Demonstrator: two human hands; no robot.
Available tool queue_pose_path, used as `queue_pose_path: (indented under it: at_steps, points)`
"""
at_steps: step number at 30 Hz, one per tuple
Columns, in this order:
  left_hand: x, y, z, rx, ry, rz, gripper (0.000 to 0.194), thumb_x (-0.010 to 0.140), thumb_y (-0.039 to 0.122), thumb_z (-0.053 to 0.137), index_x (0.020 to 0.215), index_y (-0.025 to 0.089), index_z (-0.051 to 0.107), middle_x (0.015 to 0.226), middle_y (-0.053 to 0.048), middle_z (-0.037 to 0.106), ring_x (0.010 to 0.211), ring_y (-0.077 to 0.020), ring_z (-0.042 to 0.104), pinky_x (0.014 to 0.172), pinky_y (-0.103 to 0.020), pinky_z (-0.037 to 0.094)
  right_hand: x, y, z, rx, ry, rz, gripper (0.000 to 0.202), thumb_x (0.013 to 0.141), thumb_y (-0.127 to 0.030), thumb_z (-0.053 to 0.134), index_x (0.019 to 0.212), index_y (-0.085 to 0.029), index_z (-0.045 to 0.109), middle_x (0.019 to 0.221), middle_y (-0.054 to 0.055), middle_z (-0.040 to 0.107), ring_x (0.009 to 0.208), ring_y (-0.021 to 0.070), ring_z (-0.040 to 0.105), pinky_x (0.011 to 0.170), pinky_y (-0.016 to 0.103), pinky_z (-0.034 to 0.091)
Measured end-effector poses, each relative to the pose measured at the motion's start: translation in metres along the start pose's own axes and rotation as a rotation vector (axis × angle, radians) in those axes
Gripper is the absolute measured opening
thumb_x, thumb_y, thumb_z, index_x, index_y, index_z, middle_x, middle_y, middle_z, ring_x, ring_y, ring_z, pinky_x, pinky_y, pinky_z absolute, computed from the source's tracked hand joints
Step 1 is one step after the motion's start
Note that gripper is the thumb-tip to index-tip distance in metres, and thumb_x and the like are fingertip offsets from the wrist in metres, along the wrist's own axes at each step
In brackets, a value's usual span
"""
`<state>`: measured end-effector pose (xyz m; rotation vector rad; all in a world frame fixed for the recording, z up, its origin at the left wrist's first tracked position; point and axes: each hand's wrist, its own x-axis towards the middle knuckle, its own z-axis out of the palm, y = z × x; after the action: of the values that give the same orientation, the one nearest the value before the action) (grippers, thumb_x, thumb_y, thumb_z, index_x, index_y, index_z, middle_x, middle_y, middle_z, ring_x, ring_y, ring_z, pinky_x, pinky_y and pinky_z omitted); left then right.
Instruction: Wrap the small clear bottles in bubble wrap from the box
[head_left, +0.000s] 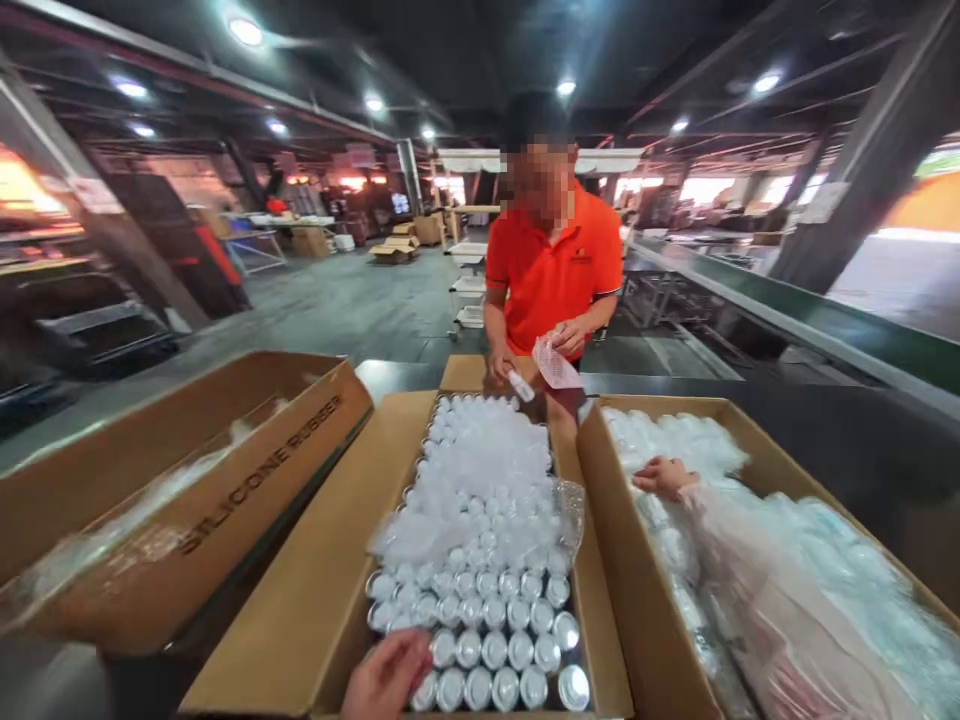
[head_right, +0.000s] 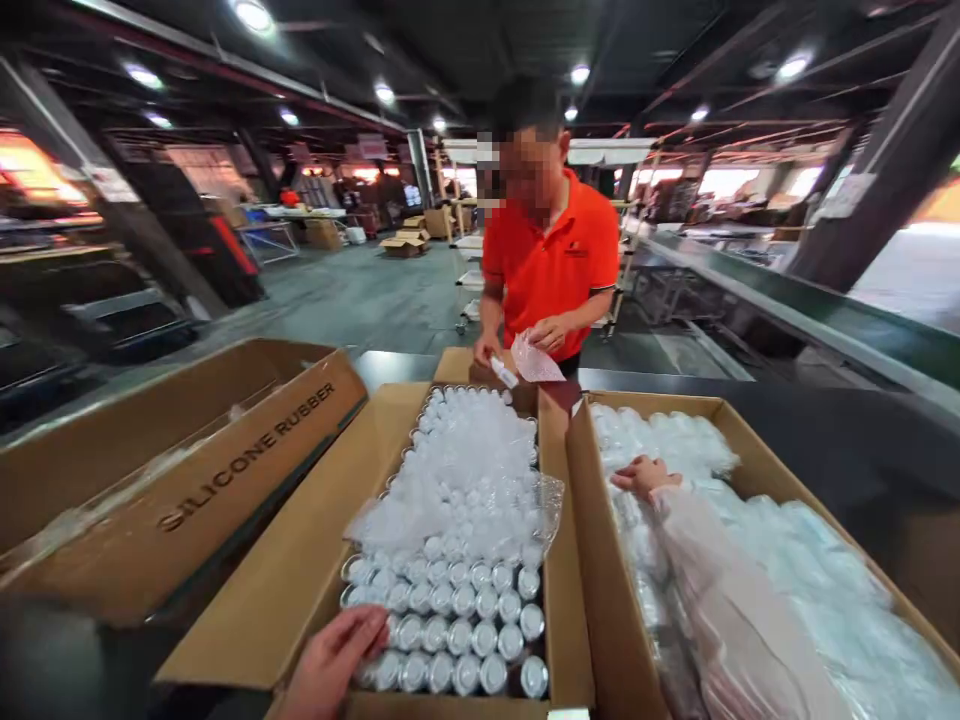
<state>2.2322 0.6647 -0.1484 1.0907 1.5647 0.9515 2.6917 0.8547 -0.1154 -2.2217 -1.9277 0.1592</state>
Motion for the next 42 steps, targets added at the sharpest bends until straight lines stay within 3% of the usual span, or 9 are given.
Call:
queue_pose_path:
  at_steps: [6,12,15,18,23,29,35,39,42]
  points:
    - [0.062,0.031,-0.015,0.308,0.216,0.36,0.032,0.069,0.043,0.064,0.089,0.018,0.07,0.094,-0.011,0.066,0.095,-0.0282,0.057,0.09,-0.044,0.044,-0.007,-0.042,-0.017,-0.116,0.069,0.016,0.048,0.066,-0.037,0.073,0.11,-0.016,0.068,0.13,0.025,0.048,0.12,0.0481,0.037,0.081,0.065,0.031]
    - [0.105,0.06,-0.015,0.434,0.193,0.489,0.005,0.064,0.024,0.068,0.064,0.019,0.067,0.102,-0.01,0.065,0.114,-0.0319,0.046,0.102,-0.048,0.031,-0.101,-0.137,-0.022,0.283,0.109,-0.384,0.036,0.081,-0.035,0.054,0.113,-0.018,0.061,0.115,0.013,0.061,0.108,0.0293,0.054,0.093,0.046,0.042]
    - [0.083,0.081,-0.009,0.346,0.177,0.499,0.024,0.077,0.039,0.057,0.064,0.018,0.056,0.072,-0.003,0.061,0.08,-0.0199,0.056,0.079,-0.035,0.045,-0.155,-0.181,-0.005,0.788,-0.156,-0.345,0.052,0.076,-0.051,0.059,0.117,-0.018,0.057,0.106,0.012,0.065,0.096,0.0254,0.061,0.084,0.041,0.05]
    - [0.041,0.098,0.0,-0.008,-0.055,0.356,0.035,0.072,0.049,0.062,0.067,0.02,0.044,0.052,0.007,0.044,0.05,-0.0102,0.044,0.053,-0.023,0.037,-0.191,-0.215,0.009,1.112,-0.272,-0.149,0.083,0.062,-0.06,0.069,0.13,-0.019,0.045,0.127,0.015,0.055,0.112,0.0283,0.055,0.087,0.044,0.049]
    - [-0.019,0.104,0.011,-0.57,-0.365,0.074,0.055,0.047,0.037,0.084,0.087,0.018,0.051,0.075,0.0,0.065,0.063,-0.0145,0.059,0.063,-0.027,0.045,-0.218,-0.229,0.007,1.455,-0.451,-0.09,0.06,0.054,-0.059,0.077,0.095,-0.018,0.061,0.09,0.006,0.066,0.081,0.0204,0.063,0.077,0.037,0.051]
    - [-0.057,0.084,0.031,-0.625,-0.16,0.033,0.056,0.042,0.033,0.087,0.087,0.013,0.06,0.081,-0.005,0.07,0.073,-0.0193,0.063,0.073,-0.032,0.048,-0.261,-0.219,0.001,1.335,-0.073,0.024,0.056,0.058,-0.062,0.072,0.087,-0.018,0.055,0.071,0.0,0.057,0.062,0.0141,0.053,0.063,0.031,0.048]
    - [-0.09,0.079,0.048,-0.795,-0.363,-0.059,0.046,0.053,0.03,0.08,0.092,0.014,0.061,0.083,-0.006,0.07,0.078,-0.0218,0.064,0.076,-0.034,0.047,-0.299,-0.225,0.011,1.218,-0.079,-0.009,0.082,0.05,-0.054,0.08,0.116,-0.018,0.048,0.119,0.014,0.054,0.102,0.0269,0.054,0.079,0.037,0.049]
    - [-0.097,0.075,0.038,-0.743,-0.463,-0.036,0.042,0.048,0.018,0.079,0.086,0.013,0.061,0.082,-0.005,0.069,0.078,-0.0188,0.063,0.076,-0.029,0.045,-0.302,-0.207,0.009,1.361,-0.244,-0.078,0.051,0.063,-0.057,0.073,0.091,-0.017,0.059,0.091,0.009,0.065,0.085,0.0224,0.059,0.079,0.037,0.048]
    - [-0.098,0.067,0.031,-0.658,-0.464,0.049,0.05,0.048,0.02,0.083,0.091,0.014,0.059,0.082,-0.004,0.068,0.076,-0.0163,0.061,0.074,-0.028,0.044,-0.306,-0.195,0.007,1.419,-0.167,-0.038,0.043,0.062,-0.055,0.075,0.075,-0.017,0.058,0.073,0.003,0.063,0.069,0.0169,0.056,0.069,0.032,0.046]
